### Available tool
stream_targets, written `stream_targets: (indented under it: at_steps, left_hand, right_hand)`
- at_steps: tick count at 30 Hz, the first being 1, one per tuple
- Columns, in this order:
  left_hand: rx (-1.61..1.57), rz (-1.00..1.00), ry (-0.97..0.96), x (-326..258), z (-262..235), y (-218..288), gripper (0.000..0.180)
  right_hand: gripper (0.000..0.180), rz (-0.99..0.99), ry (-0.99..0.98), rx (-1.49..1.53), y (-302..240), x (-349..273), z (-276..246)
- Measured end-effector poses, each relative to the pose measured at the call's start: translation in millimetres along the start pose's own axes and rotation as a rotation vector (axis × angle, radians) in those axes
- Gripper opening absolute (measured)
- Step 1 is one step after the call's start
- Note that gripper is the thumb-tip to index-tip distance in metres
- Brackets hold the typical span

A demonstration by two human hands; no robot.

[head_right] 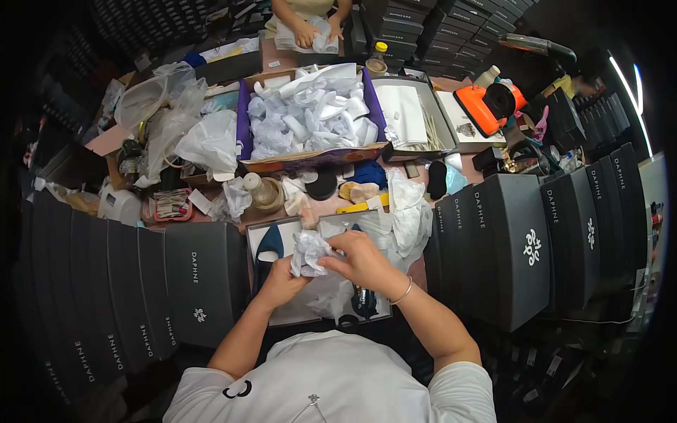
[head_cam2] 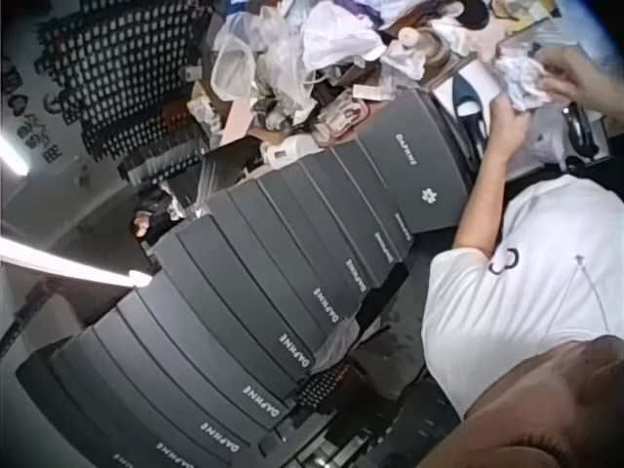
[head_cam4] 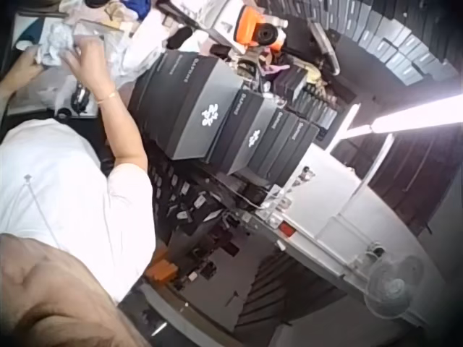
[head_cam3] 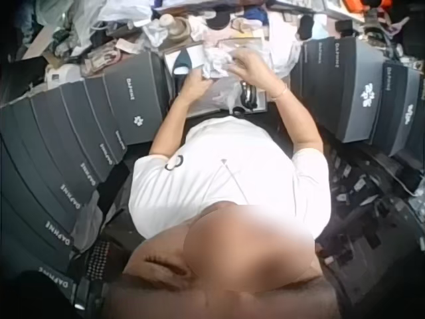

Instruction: Stuffing shoes with paper, cleaning surfaces with a brush and iron, and placing them into boxes for packaging.

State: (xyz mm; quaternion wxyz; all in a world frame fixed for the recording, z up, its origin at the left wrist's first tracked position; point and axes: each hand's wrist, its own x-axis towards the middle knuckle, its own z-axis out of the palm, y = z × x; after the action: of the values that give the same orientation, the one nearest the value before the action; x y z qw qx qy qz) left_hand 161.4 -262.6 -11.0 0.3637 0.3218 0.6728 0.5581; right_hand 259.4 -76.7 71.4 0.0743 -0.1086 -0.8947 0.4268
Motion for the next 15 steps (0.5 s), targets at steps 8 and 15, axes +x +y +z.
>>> stream_targets:
  at_steps: [8,15]
  left_hand:
    - [-0.483,-0.215,0.076,-14.8,-3.2,-26.1,0.028]
    - [-0.501,-0.372,-0.086,-11.3,-13.8,-19.2,0.033]
  right_hand:
    - [0.009,0.505,0.317,1.113,26.3,-34.2,12.2]
    - [0.02,0.489,0.413,0.614,55.3,-53.2,-30.0]
